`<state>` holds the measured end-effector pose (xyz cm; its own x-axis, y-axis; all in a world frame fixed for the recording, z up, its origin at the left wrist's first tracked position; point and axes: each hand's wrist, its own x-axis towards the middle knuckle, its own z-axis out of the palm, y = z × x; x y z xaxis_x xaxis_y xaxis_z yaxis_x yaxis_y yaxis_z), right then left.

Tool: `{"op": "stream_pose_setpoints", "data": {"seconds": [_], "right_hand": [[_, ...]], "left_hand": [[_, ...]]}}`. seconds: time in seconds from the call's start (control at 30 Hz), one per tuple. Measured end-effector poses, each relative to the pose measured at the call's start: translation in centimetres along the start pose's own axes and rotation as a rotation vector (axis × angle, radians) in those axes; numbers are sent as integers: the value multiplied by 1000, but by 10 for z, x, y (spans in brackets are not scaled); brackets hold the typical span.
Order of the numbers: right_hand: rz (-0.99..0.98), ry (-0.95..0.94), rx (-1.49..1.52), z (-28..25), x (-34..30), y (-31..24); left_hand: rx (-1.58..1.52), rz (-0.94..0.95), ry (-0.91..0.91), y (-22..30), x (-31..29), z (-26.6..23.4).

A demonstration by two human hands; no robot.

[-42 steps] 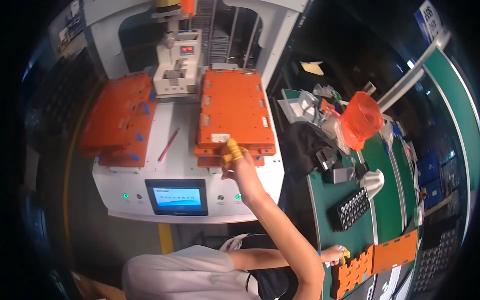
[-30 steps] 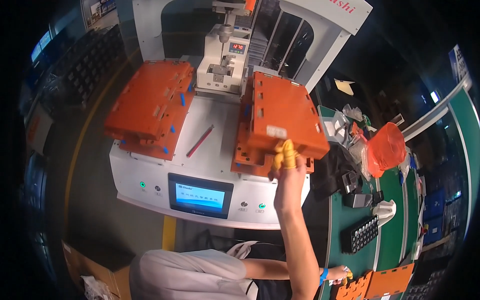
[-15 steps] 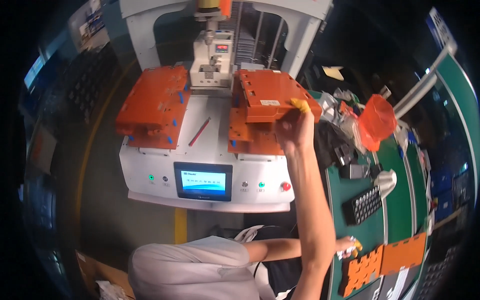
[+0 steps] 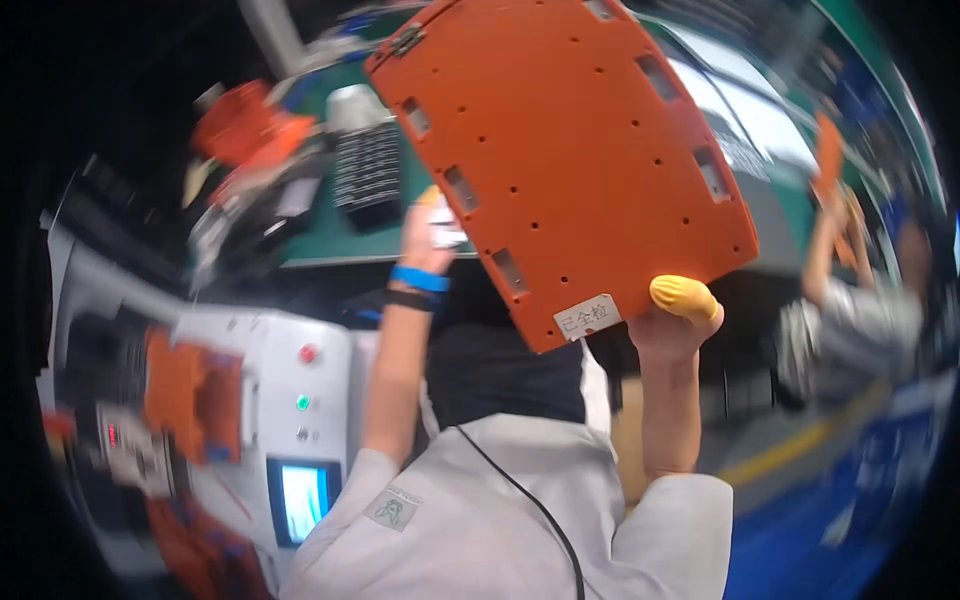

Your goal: Assembling electronic components onto a specialized fixture and operating a semi-automated assembly machine.

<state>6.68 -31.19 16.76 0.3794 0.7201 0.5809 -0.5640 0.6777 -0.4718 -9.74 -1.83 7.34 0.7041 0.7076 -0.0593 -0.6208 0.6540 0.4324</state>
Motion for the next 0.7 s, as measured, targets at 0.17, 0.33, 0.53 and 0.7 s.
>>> {"op": "stream_pose_setpoints", "data": {"seconds": [0.17,0.33,0.53,0.7], "right_hand": [[-502,904,-459,-12,-157,-90],[-506,1206,-554,-10,-283,-121],[-455,1411,-438,-108,-371,-116],[-539,1595,-65,-234,-428,-82]], "left_hand": [[145,-65,-141,5,6,-14],[-5,-166,-143,6,1,-16],[63,-189,-203,5,-9,-1],[99,-175,-110,11,-10,0]]}}
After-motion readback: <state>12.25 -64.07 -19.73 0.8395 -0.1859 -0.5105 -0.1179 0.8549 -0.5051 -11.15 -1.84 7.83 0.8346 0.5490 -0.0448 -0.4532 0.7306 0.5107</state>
